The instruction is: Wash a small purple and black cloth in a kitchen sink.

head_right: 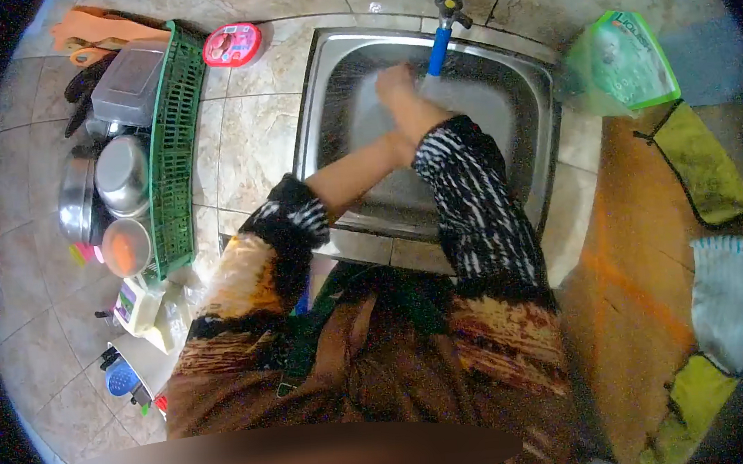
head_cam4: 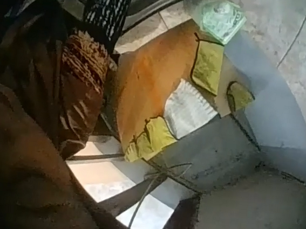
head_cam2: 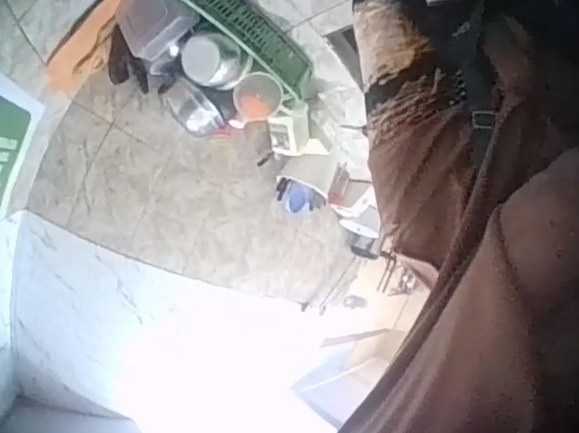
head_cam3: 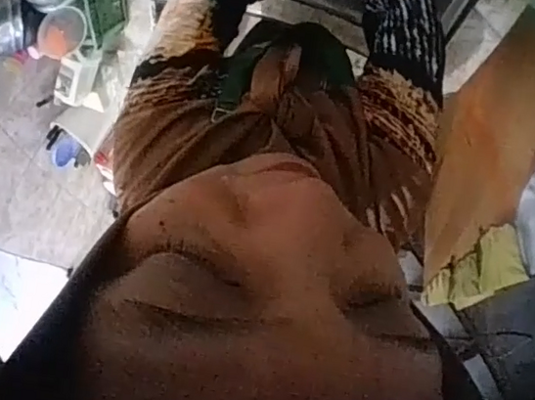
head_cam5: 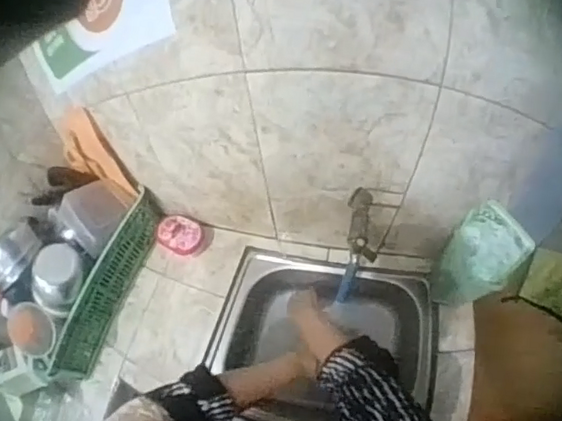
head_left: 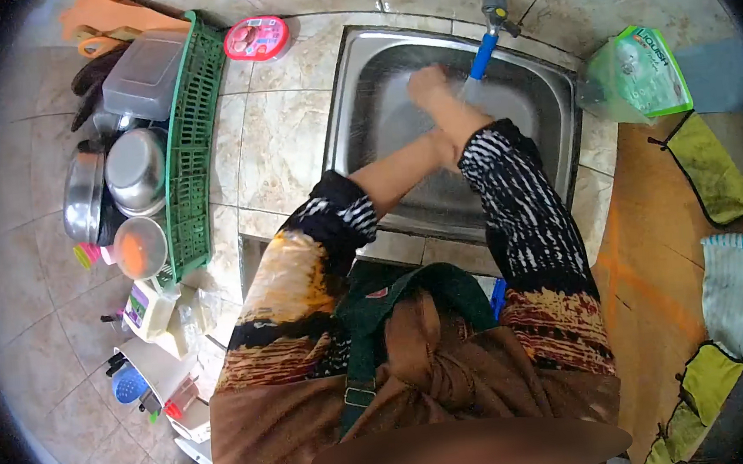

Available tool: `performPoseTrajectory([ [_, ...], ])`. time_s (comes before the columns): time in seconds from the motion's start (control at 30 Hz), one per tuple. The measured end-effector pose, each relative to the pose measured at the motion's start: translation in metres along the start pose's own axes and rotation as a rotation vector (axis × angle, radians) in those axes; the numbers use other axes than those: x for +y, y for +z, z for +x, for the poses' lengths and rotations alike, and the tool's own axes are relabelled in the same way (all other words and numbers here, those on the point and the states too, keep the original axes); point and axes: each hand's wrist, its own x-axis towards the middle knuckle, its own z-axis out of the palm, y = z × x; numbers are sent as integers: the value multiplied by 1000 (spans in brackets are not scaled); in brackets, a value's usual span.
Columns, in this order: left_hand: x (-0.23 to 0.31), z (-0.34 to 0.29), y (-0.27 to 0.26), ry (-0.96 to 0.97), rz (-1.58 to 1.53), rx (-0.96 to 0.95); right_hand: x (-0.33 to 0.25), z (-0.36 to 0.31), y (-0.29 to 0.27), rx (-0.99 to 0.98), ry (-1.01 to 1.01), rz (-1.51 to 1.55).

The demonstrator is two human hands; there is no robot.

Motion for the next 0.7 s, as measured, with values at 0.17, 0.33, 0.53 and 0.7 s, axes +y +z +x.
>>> performPoseTrajectory([
  [0.17,-1,-4,-8,-354,-219,44,-29,-45,21,-29,-320,582],
  [0.33,26,12,-23,-767,-423,56,-12,-129,-15,-10,-345,1171],
  [0.53,70,39,-47,-1288,-605,52,15,-165,60,629,100,1278],
  [0.7,97,37,-83,-1460,-1160,268,9,-169,103,520,0,1786],
])
